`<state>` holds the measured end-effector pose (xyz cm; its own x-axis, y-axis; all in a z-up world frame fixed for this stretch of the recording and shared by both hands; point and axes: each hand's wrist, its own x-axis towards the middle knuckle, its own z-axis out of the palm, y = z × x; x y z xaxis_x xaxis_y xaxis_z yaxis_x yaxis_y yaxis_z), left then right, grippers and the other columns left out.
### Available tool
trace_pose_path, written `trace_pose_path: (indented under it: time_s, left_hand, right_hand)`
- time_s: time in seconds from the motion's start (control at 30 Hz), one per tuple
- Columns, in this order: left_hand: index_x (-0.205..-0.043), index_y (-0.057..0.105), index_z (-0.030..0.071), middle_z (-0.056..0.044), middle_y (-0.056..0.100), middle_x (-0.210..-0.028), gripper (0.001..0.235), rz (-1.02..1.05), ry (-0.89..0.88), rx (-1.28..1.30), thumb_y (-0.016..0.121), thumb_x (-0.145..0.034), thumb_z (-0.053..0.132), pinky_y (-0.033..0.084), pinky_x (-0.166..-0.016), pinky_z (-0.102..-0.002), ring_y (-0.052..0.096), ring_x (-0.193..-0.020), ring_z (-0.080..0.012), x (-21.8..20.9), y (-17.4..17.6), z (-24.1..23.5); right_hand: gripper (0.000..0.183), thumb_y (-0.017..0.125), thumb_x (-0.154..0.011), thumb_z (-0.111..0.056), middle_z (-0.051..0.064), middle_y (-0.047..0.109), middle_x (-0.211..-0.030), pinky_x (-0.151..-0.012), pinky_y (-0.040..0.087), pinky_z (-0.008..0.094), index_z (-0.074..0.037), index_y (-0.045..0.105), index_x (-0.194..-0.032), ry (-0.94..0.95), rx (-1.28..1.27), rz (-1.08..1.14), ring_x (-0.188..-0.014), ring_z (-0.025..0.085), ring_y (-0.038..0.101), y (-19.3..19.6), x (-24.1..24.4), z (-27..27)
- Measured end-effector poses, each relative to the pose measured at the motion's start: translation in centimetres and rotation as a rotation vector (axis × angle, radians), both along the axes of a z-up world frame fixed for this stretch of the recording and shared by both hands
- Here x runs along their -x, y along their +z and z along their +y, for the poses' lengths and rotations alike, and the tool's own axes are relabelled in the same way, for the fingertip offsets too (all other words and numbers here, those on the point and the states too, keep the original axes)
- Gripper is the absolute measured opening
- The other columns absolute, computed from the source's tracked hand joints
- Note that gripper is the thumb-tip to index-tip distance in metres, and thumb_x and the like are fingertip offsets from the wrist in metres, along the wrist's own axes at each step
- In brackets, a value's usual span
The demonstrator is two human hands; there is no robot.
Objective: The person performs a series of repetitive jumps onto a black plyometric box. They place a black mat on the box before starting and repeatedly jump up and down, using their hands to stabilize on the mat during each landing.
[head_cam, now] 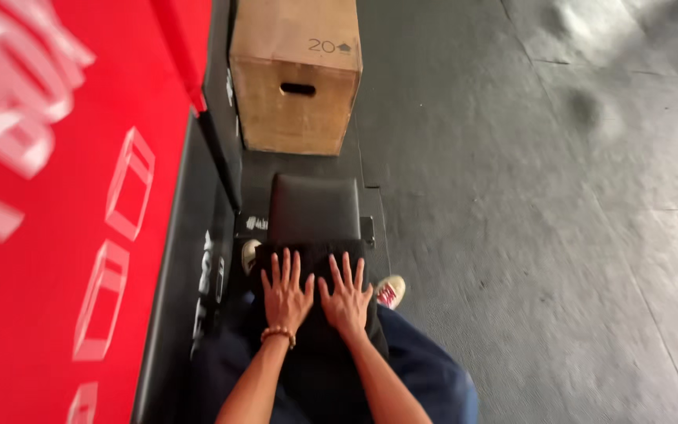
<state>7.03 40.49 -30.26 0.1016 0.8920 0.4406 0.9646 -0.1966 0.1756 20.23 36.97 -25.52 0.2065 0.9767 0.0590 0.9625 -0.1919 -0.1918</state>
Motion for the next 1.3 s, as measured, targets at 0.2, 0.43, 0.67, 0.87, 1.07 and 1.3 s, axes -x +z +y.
trace_pose_path:
  time_s: [0.2,0.43,0.67,0.87,1.07,1.3]
  left_hand:
    - [-0.170,0.036,0.019,-0.013,0.028,-0.180,0.078,0.143,-0.035,0.465,0.039,-0.106,0.063,0.033,-0.123,-0.072,0.026,-0.165,-0.0437,0.6,-0.1,-15.3]
    - [-0.171,0.029,0.015,-0.024,0.023,-0.179,0.082,0.329,0.019,0.413,0.044,-0.105,0.060,0.028,-0.121,-0.078,0.025,-0.161,-0.0559,0.3,-2.0,-20.9]
    - [-0.170,0.033,0.019,-0.023,0.027,-0.178,0.082,0.286,-0.086,0.131,0.042,-0.100,0.060,0.033,-0.118,-0.078,0.032,-0.157,-0.0573,-0.3,-3.2,-11.8]
    - [-0.165,0.047,0.018,-0.023,0.046,-0.168,0.081,0.124,-0.084,-0.047,0.060,-0.094,0.056,0.034,-0.112,-0.080,0.042,-0.151,-0.0576,-3.3,-3.7,7.8]
    - [-0.160,0.056,0.027,-0.014,0.054,-0.164,0.070,0.023,-0.055,0.071,0.054,-0.099,0.063,0.030,-0.116,-0.076,0.038,-0.156,-0.0500,-5.6,-4.8,23.5]
    - [-0.137,0.073,0.026,-0.008,0.074,-0.136,0.061,-0.048,-0.023,0.061,0.047,-0.101,0.068,0.030,-0.115,-0.071,0.056,-0.140,-0.0362,-6.5,-6.3,27.2]
  right_hand:
    - [0.068,0.043,-0.110,-0.063,-0.007,0.015,-0.185,-0.117,0.043,0.065,-0.046,0.025,-0.173,-0.024,0.271,0.162,-0.169,0.033,0.009,-0.5,0.3,-14.3]
    - [0.060,0.039,-0.111,-0.059,-0.001,0.027,-0.180,-0.103,0.043,0.076,-0.047,0.032,-0.169,0.009,0.193,0.012,-0.164,0.043,0.021,-0.7,2.2,-20.7]
    - [0.061,0.046,-0.109,-0.045,0.001,0.026,-0.180,-0.100,0.041,0.081,-0.032,0.039,-0.168,-0.042,0.122,0.175,-0.165,0.046,0.012,-0.3,1.4,-12.5]
    - [0.062,0.038,-0.113,-0.046,0.000,0.025,-0.181,-0.102,0.050,0.073,-0.042,0.027,-0.173,-0.005,0.139,-0.023,-0.164,0.048,0.022,-1.8,-1.8,6.9]
    - [0.057,0.037,-0.114,-0.049,-0.003,0.031,-0.180,-0.106,0.048,0.072,-0.044,0.034,-0.171,-0.094,0.078,-0.028,-0.163,0.044,0.025,-3.7,-3.6,22.1]
    - [0.053,0.031,-0.114,-0.056,-0.009,0.036,-0.176,-0.108,0.044,0.071,-0.049,0.041,-0.165,-0.149,0.128,0.031,-0.164,0.038,0.024,-5.0,-4.7,26.1]
